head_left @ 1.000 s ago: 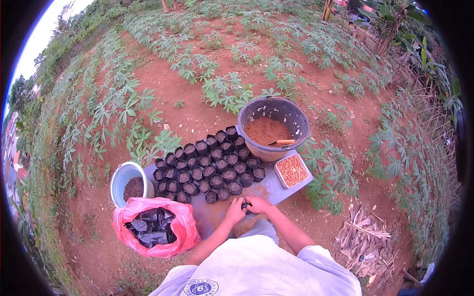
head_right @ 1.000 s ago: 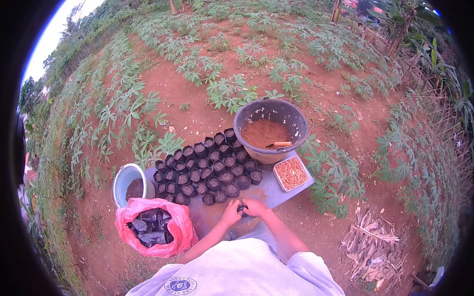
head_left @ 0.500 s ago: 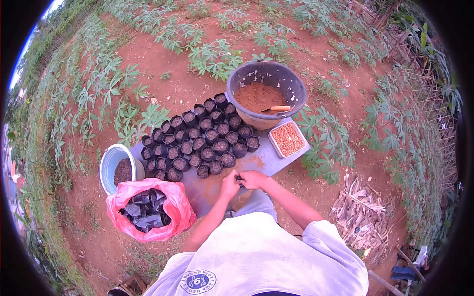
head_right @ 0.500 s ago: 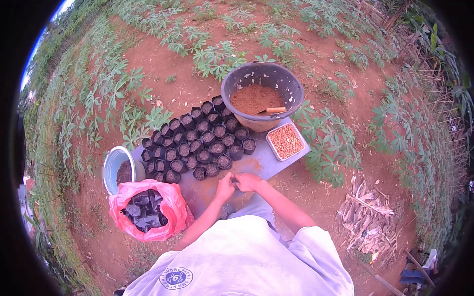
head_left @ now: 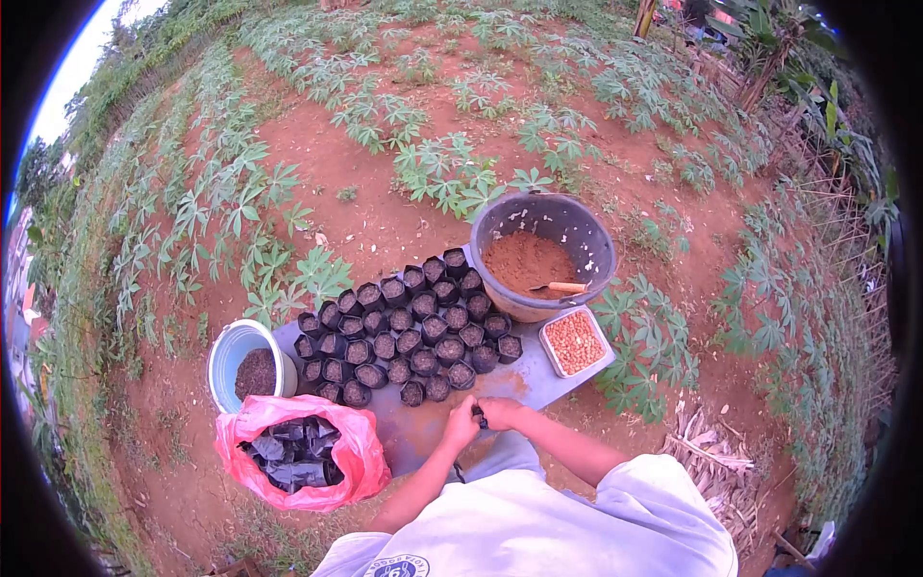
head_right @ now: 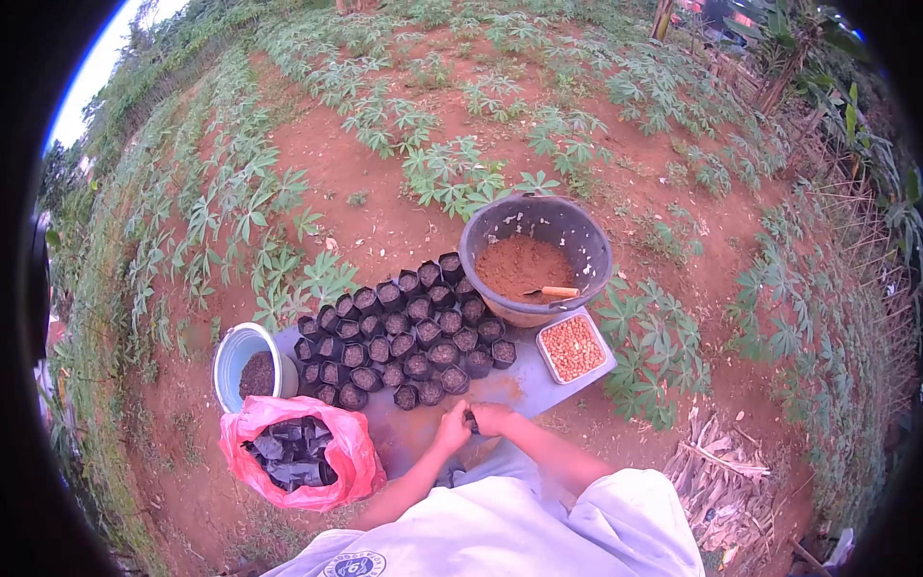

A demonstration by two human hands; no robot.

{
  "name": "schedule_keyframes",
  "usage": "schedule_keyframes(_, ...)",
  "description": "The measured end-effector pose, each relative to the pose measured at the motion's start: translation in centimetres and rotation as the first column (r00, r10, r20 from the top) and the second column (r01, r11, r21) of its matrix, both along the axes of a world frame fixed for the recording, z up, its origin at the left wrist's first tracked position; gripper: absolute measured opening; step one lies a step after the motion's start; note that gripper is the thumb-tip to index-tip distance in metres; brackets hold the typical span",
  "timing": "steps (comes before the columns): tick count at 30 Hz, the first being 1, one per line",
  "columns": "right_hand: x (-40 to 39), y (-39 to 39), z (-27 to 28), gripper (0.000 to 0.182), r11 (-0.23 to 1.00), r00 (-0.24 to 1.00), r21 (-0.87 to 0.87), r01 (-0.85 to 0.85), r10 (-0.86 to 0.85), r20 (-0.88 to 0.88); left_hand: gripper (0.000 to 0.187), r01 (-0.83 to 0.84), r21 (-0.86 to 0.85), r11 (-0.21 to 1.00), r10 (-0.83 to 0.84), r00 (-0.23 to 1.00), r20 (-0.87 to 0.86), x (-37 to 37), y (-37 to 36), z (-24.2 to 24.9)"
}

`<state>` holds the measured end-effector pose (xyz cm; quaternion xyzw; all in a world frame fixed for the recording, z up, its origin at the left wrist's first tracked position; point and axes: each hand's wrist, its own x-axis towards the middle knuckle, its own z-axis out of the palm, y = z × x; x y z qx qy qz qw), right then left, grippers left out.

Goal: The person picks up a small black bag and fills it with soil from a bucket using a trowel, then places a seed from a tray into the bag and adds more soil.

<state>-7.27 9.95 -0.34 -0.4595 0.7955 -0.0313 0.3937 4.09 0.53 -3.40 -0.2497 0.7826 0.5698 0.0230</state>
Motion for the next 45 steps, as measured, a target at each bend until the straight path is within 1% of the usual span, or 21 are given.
schedule_keyframes(1,-0.1,-0.3,-0.1,0.041,0.997,1.000,0.073,0.017,-0.017,-0.012,0.024,-0.015,0.002,1.000,0.015,1.000,-0.018,0.0,0.1,-0.3)
schedule_keyframes(5,-0.1,-0.7,-1.8,0.041,0.996,0.999,0.091,0.024,-0.020,-0.044,0.027,-0.030,0.028,0.999,0.030,1.000,-0.009,-0.3,0.0,-0.7)
schedule_keyframes(7,-0.4,-0.9,-1.2,0.040,0.995,1.000,0.099,0.008,-0.006,-0.025,0.028,-0.027,0.031,0.999,0.027,1.000,-0.001,-0.2,0.1,-0.8)
schedule_keyframes(9,-0.4,-1.0,-0.8,0.040,0.995,1.000,0.102,-0.006,0.007,-0.008,0.029,-0.019,-0.011,1.000,0.019,1.000,-0.014,-0.3,0.1,-1.1)
schedule_keyframes(11,-0.2,-0.8,-0.6,0.040,0.993,1.000,0.115,0.030,-0.031,0.001,0.029,-0.020,-0.030,0.999,0.020,1.000,-0.011,-0.2,0.3,-1.5)
schedule_keyframes(13,-0.2,-0.6,-1.1,0.040,0.996,1.000,0.083,0.021,-0.019,-0.017,0.030,-0.020,-0.054,0.998,0.019,1.000,-0.023,-0.5,0.1,-1.9)
schedule_keyframes(16,0.2,0.1,-0.3,0.040,0.998,0.999,0.049,0.030,-0.028,-0.037,0.032,0.039,-0.010,0.999,-0.039,0.999,0.006,-0.7,-0.4,-2.0)
schedule_keyframes(18,0.8,0.3,-0.3,0.039,0.999,0.998,0.029,0.045,-0.043,-0.036,0.035,0.083,0.030,0.996,-0.085,0.994,0.074,-0.4,-0.9,-1.9)
schedule_keyframes(20,1.5,1.0,-2.5,0.039,0.990,0.984,-0.027,0.135,-0.138,-0.116,0.036,0.056,0.005,0.998,-0.056,0.998,0.040,-0.1,-0.5,-2.5)
schedule_keyframes(22,1.5,1.2,-3.0,0.040,0.990,0.982,-0.035,0.135,-0.138,-0.126,0.035,0.034,-0.019,0.999,-0.033,0.999,0.043,-0.2,-0.6,-2.0)
schedule_keyframes(24,1.4,1.2,-3.1,0.041,0.986,0.983,-0.082,0.143,-0.151,-0.104,0.032,0.005,-0.021,1.000,-0.005,1.000,0.031,0.2,-0.3,-1.6)
schedule_keyframes(25,1.3,1.3,-2.9,0.035,0.982,0.982,-0.070,0.174,-0.178,-0.064,0.029,0.018,-0.110,0.994,-0.016,1.000,0.019,0.5,-0.3,-1.4)
schedule_keyframes(26,1.1,1.3,-2.8,0.035,0.982,0.981,-0.076,0.175,-0.180,-0.069,0.027,0.028,-0.199,0.980,-0.027,1.000,0.006,0.6,-0.4,-1.2)
schedule_keyframes(27,1.2,1.5,-3.0,0.031,0.971,0.975,-0.114,0.210,-0.216,-0.047,0.023,0.079,-0.275,0.958,-0.084,0.996,-0.007,0.9,-0.5,-0.9)
schedule_keyframes(31,1.0,2.1,-4.3,0.021,0.943,0.966,-0.209,0.259,-0.259,0.028,0.018,0.112,-0.327,0.938,-0.132,0.990,-0.040,1.5,-0.6,-0.2)
schedule_keyframes(34,0.5,2.2,-5.0,0.026,0.944,0.961,-0.182,0.275,-0.265,0.074,0.016,0.133,-0.313,0.940,-0.174,0.979,-0.105,1.9,-0.6,-0.3)
schedule_keyframes(37,0.4,2.3,-4.9,0.021,0.936,0.952,-0.181,0.302,-0.286,0.107,0.017,0.145,-0.316,0.938,-0.187,0.977,-0.107,2.0,-0.5,-0.5)
schedule_keyframes(39,0.5,2.6,-4.8,0.020,0.925,0.948,-0.216,0.313,-0.293,0.121,0.016,0.113,-0.301,0.947,-0.119,0.993,-0.002,1.4,-0.5,-0.3)
schedule_keyframes(40,0.5,2.8,-4.7,0.018,0.912,0.944,-0.250,0.326,-0.302,0.130,0.016,0.116,-0.299,0.947,-0.122,0.993,-0.002,1.2,-0.5,0.0)
schedule_keyframes(42,0.3,3.0,-4.2,0.018,0.918,0.948,-0.241,0.315,-0.291,0.130,0.014,0.165,-0.300,0.940,-0.135,0.984,0.118,0.5,-0.7,0.2)
schedule_keyframes(45,0.3,3.0,-2.9,0.019,0.939,0.962,-0.218,0.266,-0.246,0.116,0.013,0.179,-0.278,0.944,-0.143,0.979,0.143,-0.4,-1.2,-0.4)
